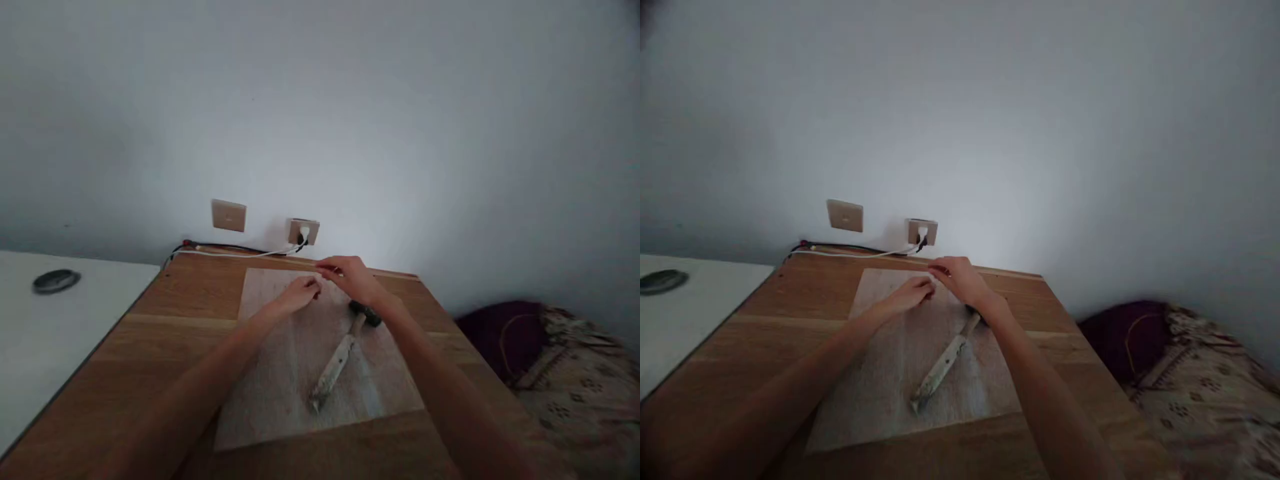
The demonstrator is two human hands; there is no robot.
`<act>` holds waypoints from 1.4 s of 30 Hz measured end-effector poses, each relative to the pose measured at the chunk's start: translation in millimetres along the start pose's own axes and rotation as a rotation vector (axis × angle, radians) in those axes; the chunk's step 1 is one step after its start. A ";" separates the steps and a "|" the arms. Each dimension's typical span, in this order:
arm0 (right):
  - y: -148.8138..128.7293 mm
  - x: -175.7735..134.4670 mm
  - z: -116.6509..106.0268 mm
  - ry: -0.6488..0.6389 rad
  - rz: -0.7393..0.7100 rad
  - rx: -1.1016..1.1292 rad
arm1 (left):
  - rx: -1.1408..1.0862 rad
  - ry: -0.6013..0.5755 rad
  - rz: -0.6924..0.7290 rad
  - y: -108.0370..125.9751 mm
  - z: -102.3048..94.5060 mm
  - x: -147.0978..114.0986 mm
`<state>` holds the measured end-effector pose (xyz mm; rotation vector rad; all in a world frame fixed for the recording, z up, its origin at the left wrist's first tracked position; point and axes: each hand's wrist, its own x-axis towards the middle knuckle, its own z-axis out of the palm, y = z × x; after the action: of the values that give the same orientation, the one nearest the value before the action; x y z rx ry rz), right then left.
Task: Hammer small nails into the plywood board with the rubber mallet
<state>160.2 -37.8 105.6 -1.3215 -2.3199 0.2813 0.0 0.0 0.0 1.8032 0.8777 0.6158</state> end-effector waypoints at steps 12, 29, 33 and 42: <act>26.5 -167.6 -1.6 0.295 0.304 0.060 | 0.349 -0.155 0.241 58.1 -50.1 -39.3; 35.4 -259.7 64.9 0.301 0.590 -0.103 | 0.996 -0.136 -0.069 76.9 35.4 -179.0; 26.7 -252.7 65.4 0.285 0.621 -0.132 | 0.938 -0.017 -0.165 67.1 34.5 -189.8; -38.5 -209.4 100.0 0.216 0.450 -0.016 | 0.988 0.266 -0.418 27.9 -18.6 -233.8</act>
<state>174.7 -231.9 -26.4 -1.7801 -1.8349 0.2456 -147.8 -182.0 28.7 2.2857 1.9120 0.1250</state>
